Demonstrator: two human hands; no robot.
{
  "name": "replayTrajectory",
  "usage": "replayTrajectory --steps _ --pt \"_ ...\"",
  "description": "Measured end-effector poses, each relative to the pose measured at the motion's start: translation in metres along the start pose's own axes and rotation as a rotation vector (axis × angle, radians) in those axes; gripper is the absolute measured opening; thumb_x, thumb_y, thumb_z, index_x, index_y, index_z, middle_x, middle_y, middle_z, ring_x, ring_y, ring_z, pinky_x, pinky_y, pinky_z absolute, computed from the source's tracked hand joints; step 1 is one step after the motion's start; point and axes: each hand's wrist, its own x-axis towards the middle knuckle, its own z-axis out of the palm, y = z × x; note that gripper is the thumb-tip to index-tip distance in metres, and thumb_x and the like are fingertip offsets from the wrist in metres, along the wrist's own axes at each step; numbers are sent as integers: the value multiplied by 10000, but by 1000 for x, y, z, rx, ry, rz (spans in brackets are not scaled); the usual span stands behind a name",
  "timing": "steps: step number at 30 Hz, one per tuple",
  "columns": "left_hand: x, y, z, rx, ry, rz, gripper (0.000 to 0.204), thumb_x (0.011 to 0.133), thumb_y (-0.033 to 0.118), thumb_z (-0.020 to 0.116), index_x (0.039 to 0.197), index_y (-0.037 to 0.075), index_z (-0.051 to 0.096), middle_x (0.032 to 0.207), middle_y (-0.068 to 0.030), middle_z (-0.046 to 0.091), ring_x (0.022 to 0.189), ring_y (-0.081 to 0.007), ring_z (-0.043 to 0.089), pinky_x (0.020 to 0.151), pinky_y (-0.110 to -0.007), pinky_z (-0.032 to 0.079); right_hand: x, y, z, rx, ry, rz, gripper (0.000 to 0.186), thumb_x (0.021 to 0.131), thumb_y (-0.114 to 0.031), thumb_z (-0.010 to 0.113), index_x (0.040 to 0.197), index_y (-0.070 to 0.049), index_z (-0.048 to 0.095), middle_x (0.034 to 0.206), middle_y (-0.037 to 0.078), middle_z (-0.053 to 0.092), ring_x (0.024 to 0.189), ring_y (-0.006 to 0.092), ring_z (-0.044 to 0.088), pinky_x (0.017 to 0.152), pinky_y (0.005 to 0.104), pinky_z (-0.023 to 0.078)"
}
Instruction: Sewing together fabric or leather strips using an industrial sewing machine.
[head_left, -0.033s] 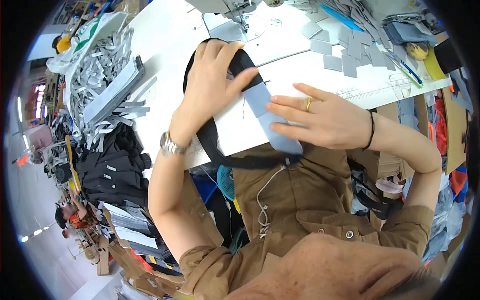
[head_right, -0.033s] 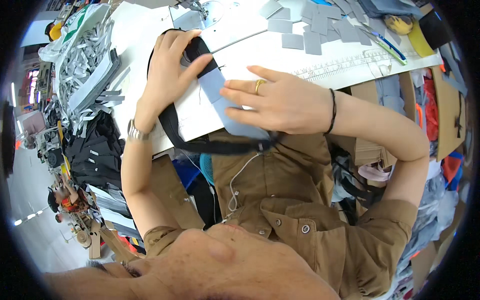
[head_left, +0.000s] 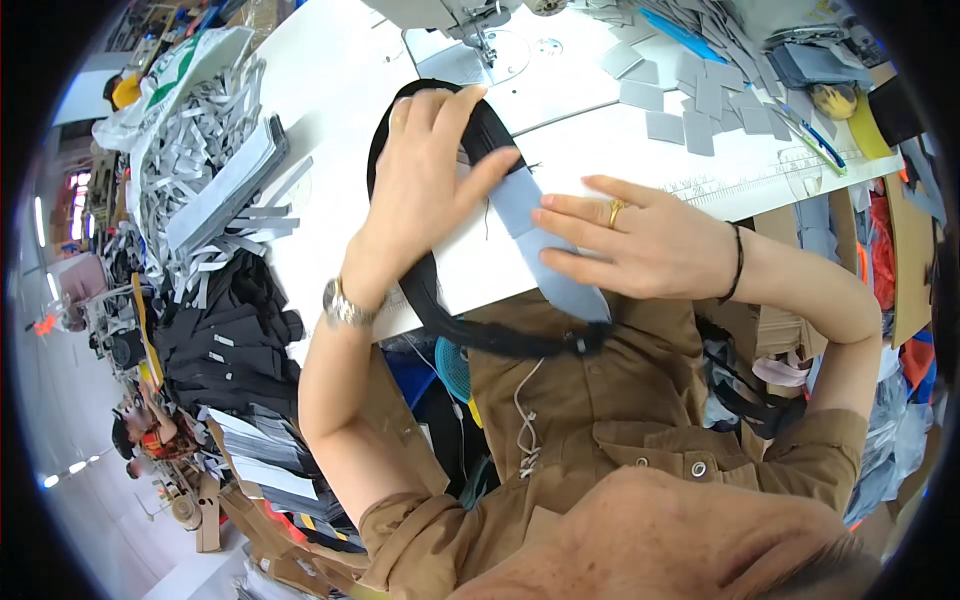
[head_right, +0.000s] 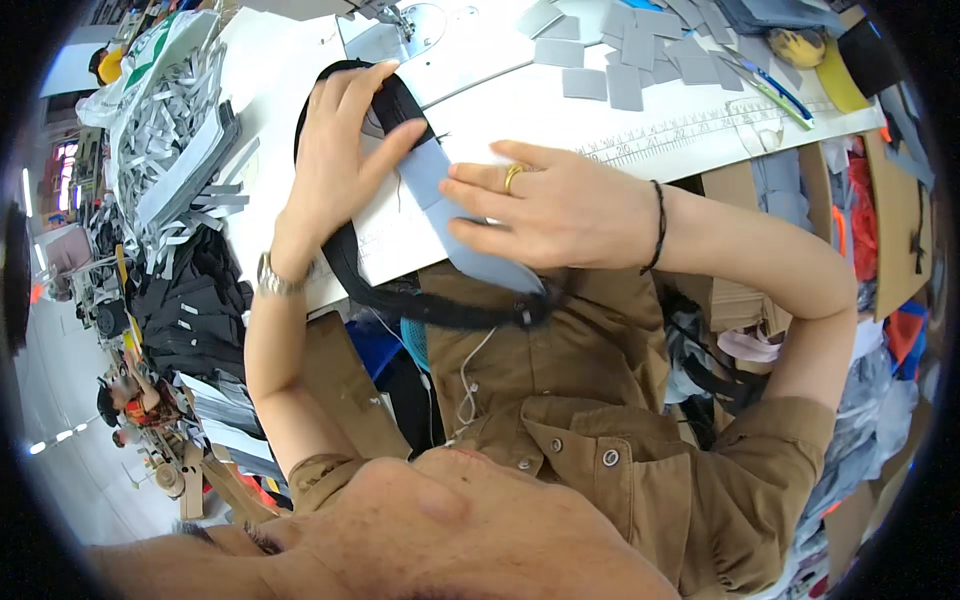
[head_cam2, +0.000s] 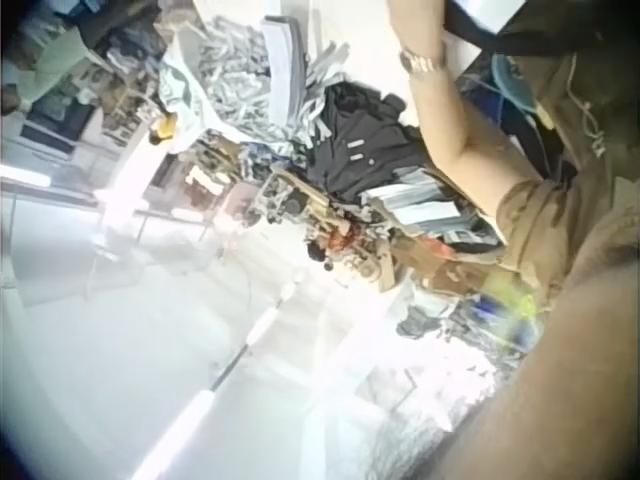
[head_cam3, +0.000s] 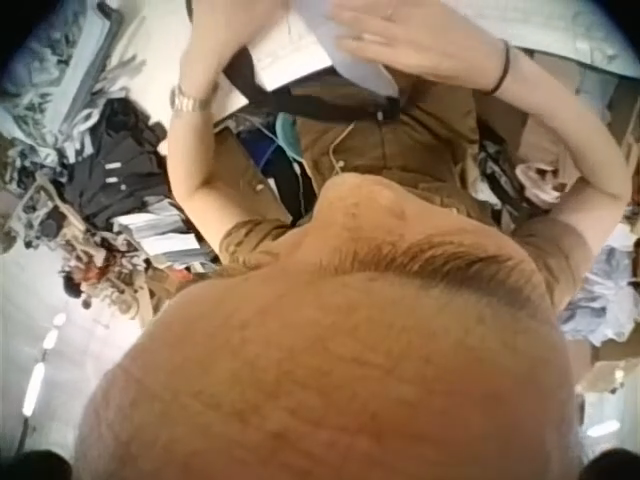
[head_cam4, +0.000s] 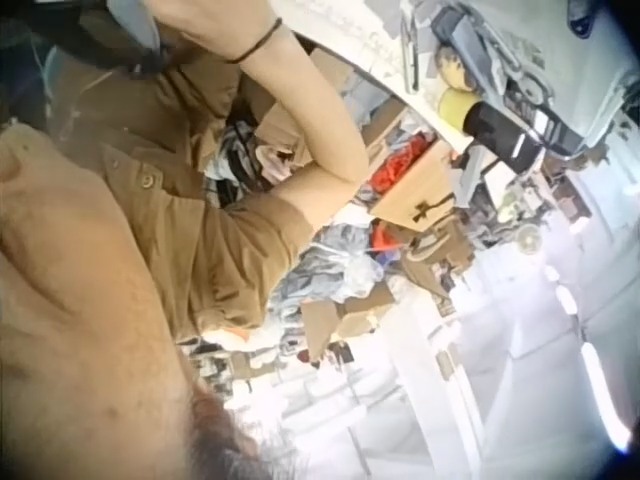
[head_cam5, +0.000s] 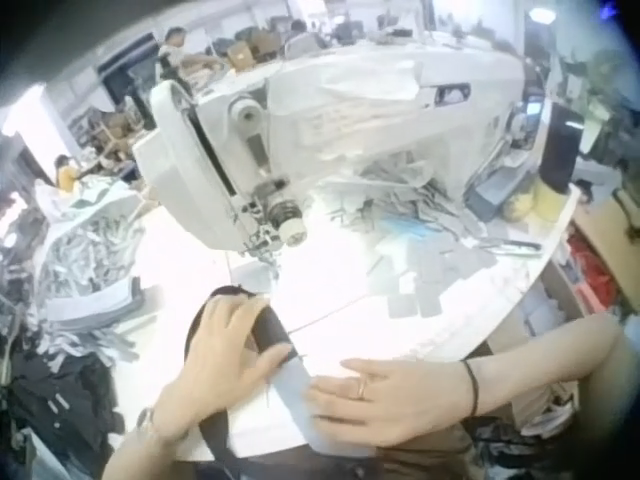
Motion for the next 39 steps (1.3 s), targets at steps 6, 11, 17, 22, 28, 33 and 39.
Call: replayTrajectory --steps 6,11,17,22,28,33,39 --pt "-16 15 5 141 44 173 420 817 201 760 1187 36 648 1228 -123 641 1158 -317 585 969 -433 476 22 14 9 -52 216 -73 184 741 -145 641 874 -18 643 908 99 638 863 193 632 810 299 532" --pt "20 -20 10 262 -5 115 376 863 254 707 1139 5 648 1204 -137 666 1145 -296 619 1007 -472 441 44 59 8 -152 -60 -31 315 765 -136 639 1046 5 659 1138 136 653 1017 218 649 951 365 525" --pt "38 -47 21 193 28 88 284 891 258 694 1032 13 668 1019 -123 685 1003 -298 632 914 -422 464 52 84 30 -276 279 -32 150 726 -107 650 840 -10 660 770 39 593 769 166 638 765 285 529" --pt "45 -45 22 138 36 95 300 921 245 673 1093 -1 666 1029 -150 685 961 -333 616 885 -417 466 48 89 28 -312 255 -19 124 731 -106 651 815 -16 646 775 44 598 768 164 632 782 293 527" --pt "42 -52 20 164 20 73 301 930 243 663 1107 0 661 1042 -140 683 952 -333 607 895 -424 459 53 87 35 -356 237 -10 98 736 -115 650 776 -31 623 774 47 598 760 167 627 768 279 514" --pt "39 -40 21 253 93 130 274 886 161 695 1120 19 676 1085 -130 687 1018 -324 620 931 -419 481 44 85 27 -375 224 -23 124 735 -127 651 787 -18 621 764 49 591 763 170 626 764 276 509" --pt "24 -32 15 135 77 211 224 814 82 731 1029 19 718 1106 -109 690 934 -279 658 813 -364 544 38 64 20 -244 74 -65 363 800 -135 604 1097 58 680 1127 186 676 1059 281 647 936 395 528"
